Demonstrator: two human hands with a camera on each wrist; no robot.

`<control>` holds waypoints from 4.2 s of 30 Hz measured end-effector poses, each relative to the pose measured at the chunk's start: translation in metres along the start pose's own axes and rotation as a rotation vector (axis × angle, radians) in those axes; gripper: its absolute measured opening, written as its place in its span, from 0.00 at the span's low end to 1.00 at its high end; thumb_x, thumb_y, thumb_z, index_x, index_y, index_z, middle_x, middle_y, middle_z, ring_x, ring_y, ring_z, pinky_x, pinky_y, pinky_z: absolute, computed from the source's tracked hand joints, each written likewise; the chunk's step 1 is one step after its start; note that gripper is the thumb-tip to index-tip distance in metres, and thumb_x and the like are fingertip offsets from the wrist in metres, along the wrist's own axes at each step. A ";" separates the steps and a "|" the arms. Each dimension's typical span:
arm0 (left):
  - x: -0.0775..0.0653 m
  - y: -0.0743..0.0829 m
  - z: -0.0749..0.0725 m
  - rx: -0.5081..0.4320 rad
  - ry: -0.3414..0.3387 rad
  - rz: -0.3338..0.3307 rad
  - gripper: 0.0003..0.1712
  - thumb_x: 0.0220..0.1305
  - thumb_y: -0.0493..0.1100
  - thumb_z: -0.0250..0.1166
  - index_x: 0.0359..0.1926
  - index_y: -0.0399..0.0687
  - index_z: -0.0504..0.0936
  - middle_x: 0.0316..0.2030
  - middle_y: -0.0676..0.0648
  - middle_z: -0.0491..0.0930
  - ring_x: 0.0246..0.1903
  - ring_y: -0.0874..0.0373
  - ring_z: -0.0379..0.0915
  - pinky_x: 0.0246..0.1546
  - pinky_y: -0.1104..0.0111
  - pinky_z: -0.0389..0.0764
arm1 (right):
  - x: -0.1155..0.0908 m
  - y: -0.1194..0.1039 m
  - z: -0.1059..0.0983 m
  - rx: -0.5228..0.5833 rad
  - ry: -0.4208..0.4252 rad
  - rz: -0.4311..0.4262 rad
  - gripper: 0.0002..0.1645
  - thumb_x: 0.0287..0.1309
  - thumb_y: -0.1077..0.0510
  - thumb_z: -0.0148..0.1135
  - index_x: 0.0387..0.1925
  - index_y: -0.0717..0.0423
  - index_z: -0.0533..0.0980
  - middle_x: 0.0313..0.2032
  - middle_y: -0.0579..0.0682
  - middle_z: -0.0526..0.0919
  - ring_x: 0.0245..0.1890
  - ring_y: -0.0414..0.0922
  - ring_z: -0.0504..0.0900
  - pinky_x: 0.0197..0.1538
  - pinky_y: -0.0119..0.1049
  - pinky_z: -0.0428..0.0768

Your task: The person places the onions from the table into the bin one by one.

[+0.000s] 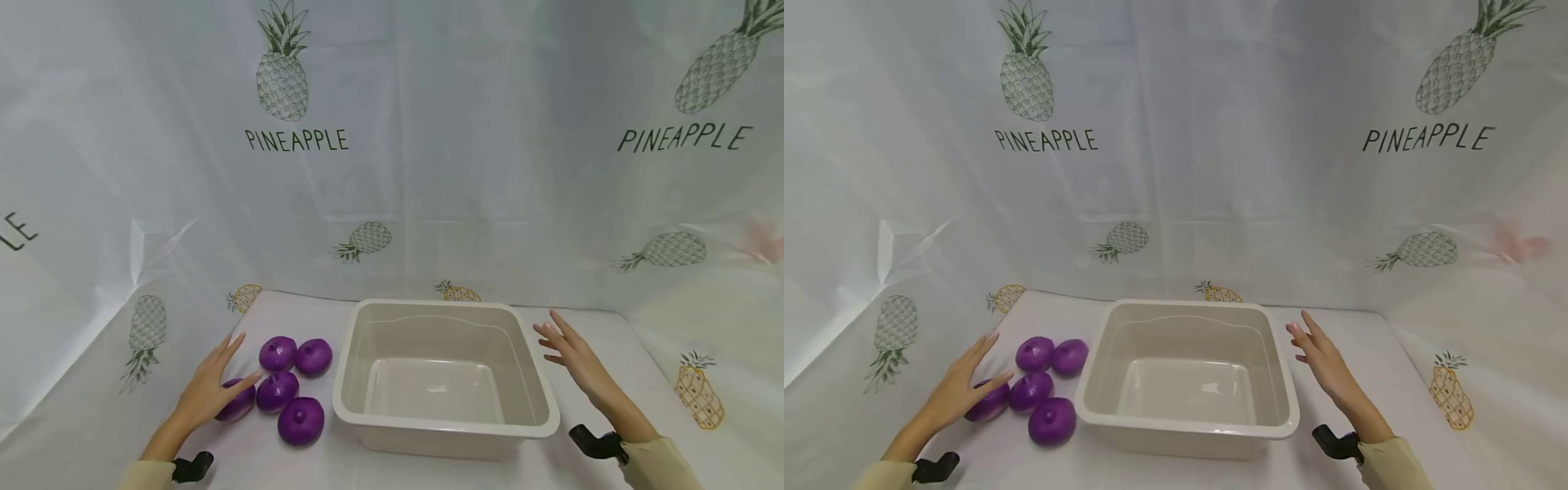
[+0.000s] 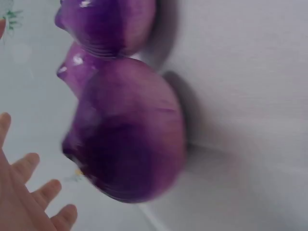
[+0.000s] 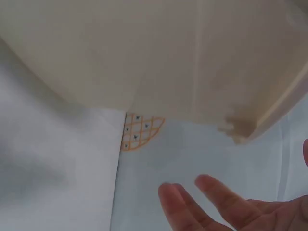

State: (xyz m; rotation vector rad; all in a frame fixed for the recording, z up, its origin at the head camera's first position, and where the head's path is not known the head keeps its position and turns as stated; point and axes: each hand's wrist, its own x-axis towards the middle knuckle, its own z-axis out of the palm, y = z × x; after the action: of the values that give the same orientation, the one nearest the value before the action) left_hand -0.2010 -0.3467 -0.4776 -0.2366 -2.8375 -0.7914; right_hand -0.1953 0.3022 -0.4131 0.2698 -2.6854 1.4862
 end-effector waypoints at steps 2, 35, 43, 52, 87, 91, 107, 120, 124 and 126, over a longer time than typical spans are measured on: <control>-0.005 -0.007 0.001 -0.114 0.003 -0.014 0.52 0.64 0.58 0.67 0.80 0.58 0.47 0.76 0.31 0.43 0.70 0.23 0.42 0.56 0.23 0.49 | 0.001 -0.003 0.004 0.030 0.024 0.023 0.39 0.80 0.48 0.38 0.77 0.68 0.41 0.62 0.73 0.71 0.53 0.57 0.80 0.46 0.32 0.82; -0.037 -0.048 0.032 -0.308 -0.023 -0.209 0.41 0.60 0.54 0.73 0.70 0.48 0.69 0.68 0.37 0.68 0.60 0.53 0.67 0.55 0.62 0.73 | 0.001 -0.017 0.040 0.059 0.117 0.118 0.37 0.77 0.48 0.47 0.71 0.74 0.56 0.54 0.75 0.75 0.46 0.60 0.83 0.38 0.37 0.85; -0.033 -0.050 0.036 -0.347 -0.019 -0.269 0.44 0.56 0.54 0.76 0.70 0.47 0.69 0.67 0.36 0.68 0.61 0.44 0.65 0.53 0.68 0.73 | 0.001 -0.018 0.037 0.043 0.117 0.131 0.38 0.77 0.48 0.47 0.71 0.75 0.54 0.55 0.77 0.74 0.47 0.61 0.83 0.39 0.41 0.86; -0.032 -0.046 0.032 -0.347 0.006 -0.255 0.43 0.55 0.53 0.77 0.68 0.48 0.72 0.66 0.38 0.69 0.54 0.72 0.64 0.48 0.83 0.68 | 0.003 -0.014 0.038 0.053 0.107 0.140 0.37 0.77 0.51 0.47 0.71 0.75 0.54 0.58 0.77 0.72 0.50 0.63 0.81 0.40 0.40 0.85; 0.046 0.092 -0.040 -0.656 -0.152 0.106 0.32 0.65 0.39 0.69 0.69 0.49 0.72 0.65 0.49 0.70 0.56 0.60 0.73 0.50 0.69 0.80 | 0.002 -0.015 0.037 0.112 0.116 0.095 0.34 0.78 0.52 0.47 0.71 0.74 0.57 0.55 0.77 0.75 0.46 0.63 0.83 0.36 0.42 0.86; 0.058 0.116 -0.043 -0.686 -0.189 0.169 0.31 0.64 0.38 0.69 0.68 0.48 0.73 0.63 0.48 0.70 0.56 0.55 0.74 0.51 0.67 0.80 | 0.002 -0.015 0.037 0.108 0.125 0.082 0.34 0.77 0.51 0.47 0.70 0.73 0.58 0.54 0.76 0.76 0.45 0.62 0.84 0.36 0.40 0.86; 0.100 0.213 -0.032 -0.770 -0.431 0.349 0.35 0.55 0.37 0.77 0.65 0.48 0.77 0.64 0.46 0.73 0.52 0.43 0.75 0.42 0.53 0.85 | 0.004 -0.014 0.036 0.093 0.120 0.072 0.33 0.78 0.52 0.47 0.71 0.73 0.58 0.54 0.75 0.76 0.46 0.61 0.84 0.37 0.42 0.86; 0.126 0.274 0.010 -0.701 -0.592 0.462 0.35 0.50 0.42 0.80 0.62 0.50 0.80 0.61 0.53 0.76 0.56 0.48 0.72 0.50 0.56 0.82 | 0.003 -0.014 0.036 0.103 0.109 0.073 0.33 0.78 0.52 0.47 0.71 0.72 0.58 0.53 0.75 0.77 0.46 0.62 0.83 0.38 0.43 0.86; 0.132 0.288 0.028 -0.725 -0.644 0.514 0.34 0.51 0.39 0.79 0.61 0.49 0.80 0.61 0.52 0.76 0.55 0.49 0.73 0.50 0.57 0.82 | 0.003 -0.014 0.035 0.097 0.111 0.072 0.33 0.78 0.51 0.47 0.71 0.71 0.58 0.53 0.74 0.77 0.46 0.61 0.83 0.39 0.43 0.86; 0.133 0.295 0.037 -0.728 -0.670 0.531 0.34 0.51 0.38 0.79 0.61 0.49 0.81 0.62 0.52 0.76 0.56 0.50 0.74 0.51 0.58 0.81 | 0.003 -0.014 0.035 0.093 0.113 0.072 0.34 0.78 0.50 0.47 0.71 0.71 0.58 0.54 0.74 0.77 0.47 0.61 0.83 0.40 0.43 0.86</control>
State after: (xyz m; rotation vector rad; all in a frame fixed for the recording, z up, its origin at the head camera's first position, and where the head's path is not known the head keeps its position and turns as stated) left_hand -0.2758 -0.0641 -0.3333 -1.5201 -2.5989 -1.8121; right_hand -0.1950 0.2651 -0.4197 0.0912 -2.5682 1.5974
